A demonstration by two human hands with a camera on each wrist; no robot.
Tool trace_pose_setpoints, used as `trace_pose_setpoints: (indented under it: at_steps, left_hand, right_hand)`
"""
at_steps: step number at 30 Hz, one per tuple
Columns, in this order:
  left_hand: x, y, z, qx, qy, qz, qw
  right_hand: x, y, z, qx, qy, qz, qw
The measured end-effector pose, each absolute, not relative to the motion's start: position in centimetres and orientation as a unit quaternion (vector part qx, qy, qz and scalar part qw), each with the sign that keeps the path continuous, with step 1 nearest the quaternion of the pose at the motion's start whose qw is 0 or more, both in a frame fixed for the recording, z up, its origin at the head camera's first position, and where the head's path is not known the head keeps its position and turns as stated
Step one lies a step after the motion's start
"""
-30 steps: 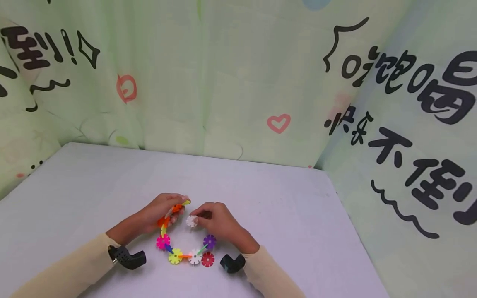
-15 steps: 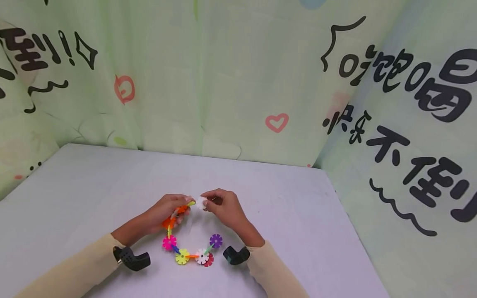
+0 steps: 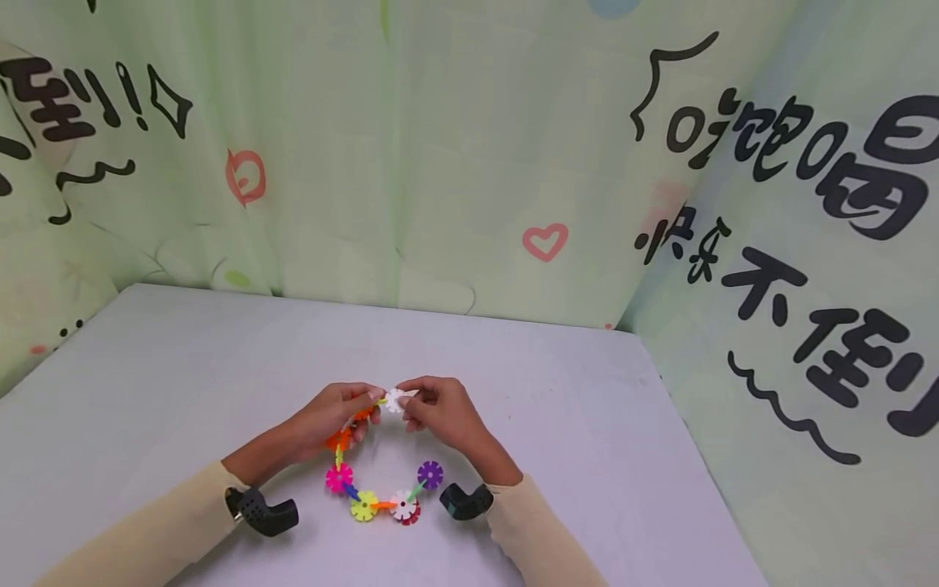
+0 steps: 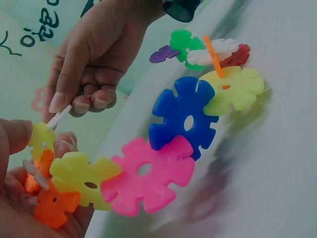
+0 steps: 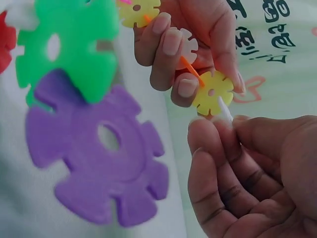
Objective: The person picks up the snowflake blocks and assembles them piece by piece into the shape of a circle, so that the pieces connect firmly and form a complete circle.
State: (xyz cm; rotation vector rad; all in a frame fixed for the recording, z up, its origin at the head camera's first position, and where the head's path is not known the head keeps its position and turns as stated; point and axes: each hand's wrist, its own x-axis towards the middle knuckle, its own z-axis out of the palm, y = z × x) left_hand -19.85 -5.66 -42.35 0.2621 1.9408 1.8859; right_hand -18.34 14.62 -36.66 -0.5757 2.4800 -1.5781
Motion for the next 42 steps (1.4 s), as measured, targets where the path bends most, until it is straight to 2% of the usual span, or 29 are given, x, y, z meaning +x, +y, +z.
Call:
trace_pose_setpoints:
  at_steps: [7,17,22,26,37,42]
  left_hand:
    - [-19.6,-5.4,-42.5,0.103,0.709,0.669,0.197]
    - [-19.6,-5.4,-42.4,0.137,0.699,0.672,0.202]
    - [-19.7,-5.4,-42.4,0.089,0.681,0.692,0.22]
    - [-19.8,-5.3,-42.0,0.046,0.677,0.7,0.222]
    - [-20.2,-5.4,-41.9,0.009,0.689,0.708,0.153]
    - [-20.7,-5.9,-41.6,-0.013,0.686,0.717,0.122]
  right_hand:
    - [-18.8,14.8,-37.6,-0.235,0.814,-0.526,0.072]
    - [-19.3,14.7,-38.7,-0.242,0.815,-0.523,0.061]
    - [-20.7,15.4,-40.9,-0.239,0.821,-0.516,0.06]
    - [-20.8,15.7,-41.1,-0.249,0.825,-0.503,0.064]
    - [-20.0,17.0,-40.9,-0.207,0.849,-0.484,0.05]
    - [-19.6,17.5,-41.2,-0.166,0.863,-0.477,0.009]
